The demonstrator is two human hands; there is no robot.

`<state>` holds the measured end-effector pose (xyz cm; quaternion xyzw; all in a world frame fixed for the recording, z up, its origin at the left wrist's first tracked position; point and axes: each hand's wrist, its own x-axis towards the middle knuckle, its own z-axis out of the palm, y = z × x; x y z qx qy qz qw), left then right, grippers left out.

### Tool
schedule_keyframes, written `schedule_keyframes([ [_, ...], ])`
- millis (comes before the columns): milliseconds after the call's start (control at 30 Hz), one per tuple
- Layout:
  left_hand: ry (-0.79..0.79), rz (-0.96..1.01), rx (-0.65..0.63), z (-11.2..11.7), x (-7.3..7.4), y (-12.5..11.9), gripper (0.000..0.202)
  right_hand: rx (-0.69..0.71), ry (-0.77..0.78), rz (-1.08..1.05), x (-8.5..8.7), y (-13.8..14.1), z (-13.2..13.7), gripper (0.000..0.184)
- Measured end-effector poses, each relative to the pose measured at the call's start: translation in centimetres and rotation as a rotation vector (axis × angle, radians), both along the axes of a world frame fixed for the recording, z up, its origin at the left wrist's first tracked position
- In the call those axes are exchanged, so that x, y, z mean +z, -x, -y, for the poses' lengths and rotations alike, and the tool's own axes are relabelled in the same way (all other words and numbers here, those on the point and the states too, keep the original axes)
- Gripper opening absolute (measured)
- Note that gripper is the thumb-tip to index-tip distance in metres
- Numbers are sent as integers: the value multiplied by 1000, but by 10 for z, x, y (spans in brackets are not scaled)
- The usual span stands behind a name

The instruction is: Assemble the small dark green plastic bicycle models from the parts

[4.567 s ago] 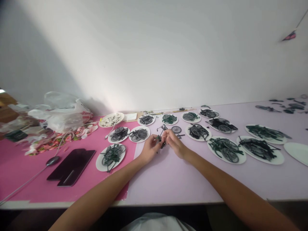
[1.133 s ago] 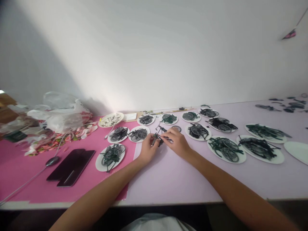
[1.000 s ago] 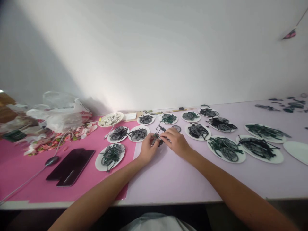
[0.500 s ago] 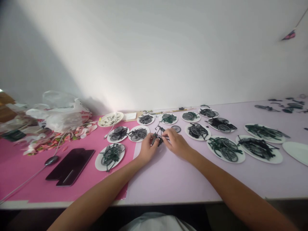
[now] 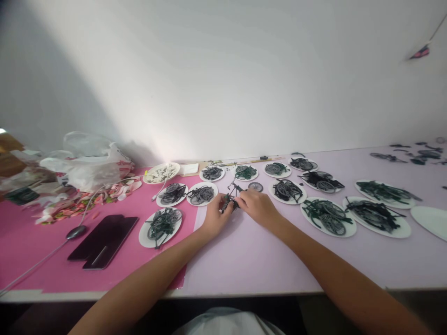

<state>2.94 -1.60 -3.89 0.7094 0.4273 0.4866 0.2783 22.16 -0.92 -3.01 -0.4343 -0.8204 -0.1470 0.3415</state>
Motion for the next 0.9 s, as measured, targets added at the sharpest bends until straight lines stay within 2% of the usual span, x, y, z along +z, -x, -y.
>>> schedule_keyframes([
  [100, -4, -18, -7, 0, -1, 0, 11, -44, 38, 21, 1, 2, 3, 40],
  [267, -5, -22, 3, -2, -3, 1, 12, 51, 235, -143, 11, 5, 15, 17],
  [433, 0, -31, 19, -1, -2, 1, 12, 106, 372, -163, 12, 2, 17, 11],
  [533, -2, -32, 33, -2, -3, 0, 11, 112, 352, -160, 7, 1, 13, 11],
  [700, -1, -34, 38, -3, -3, 0, 10, 46, 281, -108, 3, 2, 9, 8],
  [900, -11, -55, 26, 0, -1, 1, 8, -43, 206, -31, 0, 1, 5, 24],
])
